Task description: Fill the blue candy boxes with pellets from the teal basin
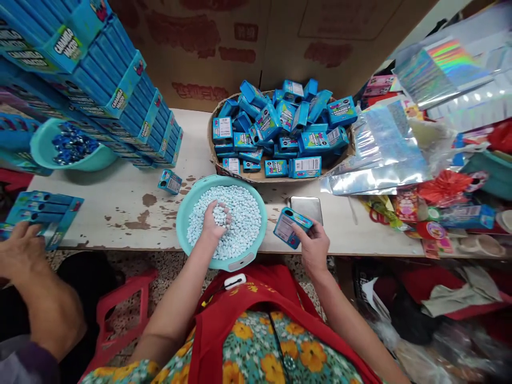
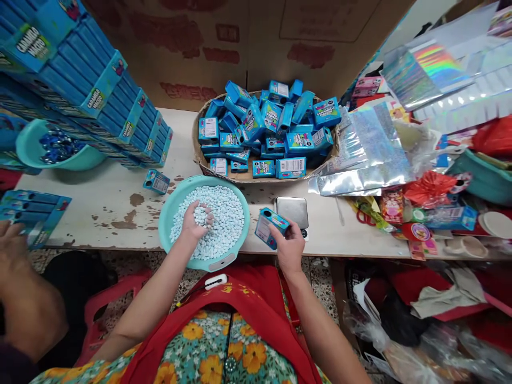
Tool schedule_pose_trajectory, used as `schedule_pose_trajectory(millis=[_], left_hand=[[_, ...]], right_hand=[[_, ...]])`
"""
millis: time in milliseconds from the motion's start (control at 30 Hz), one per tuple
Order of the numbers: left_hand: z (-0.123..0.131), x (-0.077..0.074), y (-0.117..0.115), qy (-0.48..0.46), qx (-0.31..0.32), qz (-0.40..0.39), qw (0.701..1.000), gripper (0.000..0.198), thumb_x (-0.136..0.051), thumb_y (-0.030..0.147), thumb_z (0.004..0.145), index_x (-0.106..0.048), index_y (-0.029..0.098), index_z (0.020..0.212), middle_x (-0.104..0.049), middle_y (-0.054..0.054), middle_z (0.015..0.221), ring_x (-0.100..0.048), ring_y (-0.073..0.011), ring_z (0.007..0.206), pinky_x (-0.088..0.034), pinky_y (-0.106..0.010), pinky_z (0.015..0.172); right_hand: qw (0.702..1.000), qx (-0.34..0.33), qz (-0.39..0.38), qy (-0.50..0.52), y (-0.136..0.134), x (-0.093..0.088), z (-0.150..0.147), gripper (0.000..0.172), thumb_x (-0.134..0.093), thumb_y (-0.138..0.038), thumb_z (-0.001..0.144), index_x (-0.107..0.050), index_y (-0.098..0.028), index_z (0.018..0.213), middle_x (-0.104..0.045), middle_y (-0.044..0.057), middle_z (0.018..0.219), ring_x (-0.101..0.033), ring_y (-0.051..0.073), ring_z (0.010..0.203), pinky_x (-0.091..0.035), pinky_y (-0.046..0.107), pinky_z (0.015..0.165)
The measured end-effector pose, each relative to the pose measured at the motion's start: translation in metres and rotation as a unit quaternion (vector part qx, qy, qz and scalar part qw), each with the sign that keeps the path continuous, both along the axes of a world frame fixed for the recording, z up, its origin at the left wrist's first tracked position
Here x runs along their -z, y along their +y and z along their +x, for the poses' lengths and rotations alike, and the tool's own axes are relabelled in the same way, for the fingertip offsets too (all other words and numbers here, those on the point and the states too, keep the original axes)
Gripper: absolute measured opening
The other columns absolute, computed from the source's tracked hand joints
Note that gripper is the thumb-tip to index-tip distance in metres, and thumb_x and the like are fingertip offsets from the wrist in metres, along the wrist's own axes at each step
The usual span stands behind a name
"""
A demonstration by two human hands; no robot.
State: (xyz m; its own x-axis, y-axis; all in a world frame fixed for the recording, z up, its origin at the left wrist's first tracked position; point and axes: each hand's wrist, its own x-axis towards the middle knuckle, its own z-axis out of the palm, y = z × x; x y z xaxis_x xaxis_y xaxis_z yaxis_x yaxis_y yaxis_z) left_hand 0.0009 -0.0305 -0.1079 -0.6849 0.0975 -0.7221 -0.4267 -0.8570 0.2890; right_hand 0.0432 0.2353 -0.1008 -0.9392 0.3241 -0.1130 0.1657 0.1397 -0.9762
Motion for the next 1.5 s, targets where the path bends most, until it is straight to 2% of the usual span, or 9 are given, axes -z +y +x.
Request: schedule_pose_trajectory(millis=[67,133,233,333,533,733,1000,1133,1500], left_hand=[[0.001,-0.019,0.001,0.025,-0.012,-0.010,1.000,0.023,-0.061,0.037,0.074,-0.047,0.019,0.071,-0.048,0.003,0.056,-0.044,-0.0086,0.042,-0.030,-0.019,0.037],[0.003,-0.043,0.004,0.067,-0.028,-0.030,0.997,0.023,-0.060,0.038,0.073,-0.047,0.019,0.070,-0.047,0.004,0.055,-0.043,-0.0085,0.040,-0.029,-0.019,0.037],[0.004,-0.073,0.012,0.138,-0.065,-0.089,0.984,0.026,-0.060,0.041,0.073,-0.047,0.019,0.067,-0.048,0.003,0.053,-0.049,-0.0105,0.045,-0.035,-0.021,0.042],[0.005,-0.084,0.019,0.159,-0.106,-0.144,0.971,0.028,-0.064,0.040,0.069,-0.049,0.017,0.065,-0.054,0.001,0.057,-0.060,-0.0146,0.057,-0.046,-0.025,0.054],[0.008,-0.082,0.025,0.163,-0.152,-0.209,0.952,0.027,-0.066,0.040,0.071,-0.052,0.017,0.067,-0.055,0.002,0.060,-0.059,-0.0123,0.055,-0.047,-0.026,0.061],[0.007,-0.081,0.026,0.186,-0.136,-0.278,0.933,0.030,-0.065,0.042,0.075,-0.052,0.017,0.067,-0.051,0.003,0.057,-0.055,-0.0103,0.053,-0.045,-0.023,0.055],[0.006,-0.076,0.029,0.211,-0.111,-0.282,0.929,0.027,-0.066,0.039,0.076,-0.054,0.017,0.069,-0.052,0.003,0.056,-0.056,-0.0117,0.052,-0.046,-0.025,0.056],[0.005,-0.075,0.031,0.217,-0.121,-0.318,0.915,0.027,-0.065,0.037,0.078,-0.054,0.016,0.066,-0.053,0.002,0.056,-0.055,-0.0103,0.052,-0.045,-0.024,0.057],[0.007,-0.076,0.032,0.201,-0.141,-0.316,0.917,0.028,-0.060,0.042,0.081,-0.057,0.015,0.075,-0.055,0.002,0.052,-0.058,-0.0127,0.050,-0.046,-0.024,0.057]], right_hand=[[0.995,-0.102,-0.005,0.013,-0.018,-0.024,-0.005,0.046,-0.076,-0.040,0.070,-0.060,-0.020,0.109,-0.067,0.006,0.101,-0.064,0.023,0.090,-0.052,0.041,0.085],[0.982,-0.186,0.010,0.020,-0.041,-0.037,-0.008,0.043,-0.077,-0.039,0.068,-0.063,-0.022,0.105,-0.067,0.005,0.100,-0.063,0.023,0.091,-0.051,0.040,0.085],[0.969,-0.234,0.056,0.057,-0.071,-0.038,-0.011,0.037,-0.077,-0.038,0.070,-0.065,-0.022,0.101,-0.064,0.005,0.102,-0.061,0.023,0.095,-0.050,0.038,0.084],[0.953,-0.273,0.097,0.085,-0.089,-0.038,-0.013,0.033,-0.075,-0.037,0.072,-0.065,-0.023,0.100,-0.063,0.005,0.099,-0.060,0.023,0.095,-0.049,0.036,0.082],[0.936,-0.296,0.156,0.111,-0.098,-0.049,-0.017,0.028,-0.075,-0.032,0.073,-0.066,-0.023,0.097,-0.067,0.005,0.095,-0.061,0.024,0.093,-0.046,0.038,0.084],[0.931,-0.290,0.180,0.128,-0.099,-0.052,-0.015,0.031,-0.078,-0.027,0.070,-0.067,-0.024,0.099,-0.069,0.004,0.097,-0.061,0.024,0.093,-0.046,0.039,0.086],[0.941,-0.278,0.159,0.113,-0.096,-0.050,-0.015,0.032,-0.079,-0.028,0.069,-0.067,-0.025,0.099,-0.068,0.004,0.097,-0.062,0.024,0.093,-0.047,0.038,0.085],[0.940,-0.281,0.158,0.112,-0.097,-0.053,-0.016,0.032,-0.079,-0.027,0.070,-0.067,-0.025,0.099,-0.068,0.004,0.097,-0.062,0.024,0.093,-0.047,0.038,0.086],[0.940,-0.297,0.132,0.104,-0.102,-0.056,-0.021,0.030,-0.076,-0.031,0.072,-0.067,-0.024,0.100,-0.067,0.003,0.097,-0.061,0.023,0.094,-0.045,0.035,0.086]])
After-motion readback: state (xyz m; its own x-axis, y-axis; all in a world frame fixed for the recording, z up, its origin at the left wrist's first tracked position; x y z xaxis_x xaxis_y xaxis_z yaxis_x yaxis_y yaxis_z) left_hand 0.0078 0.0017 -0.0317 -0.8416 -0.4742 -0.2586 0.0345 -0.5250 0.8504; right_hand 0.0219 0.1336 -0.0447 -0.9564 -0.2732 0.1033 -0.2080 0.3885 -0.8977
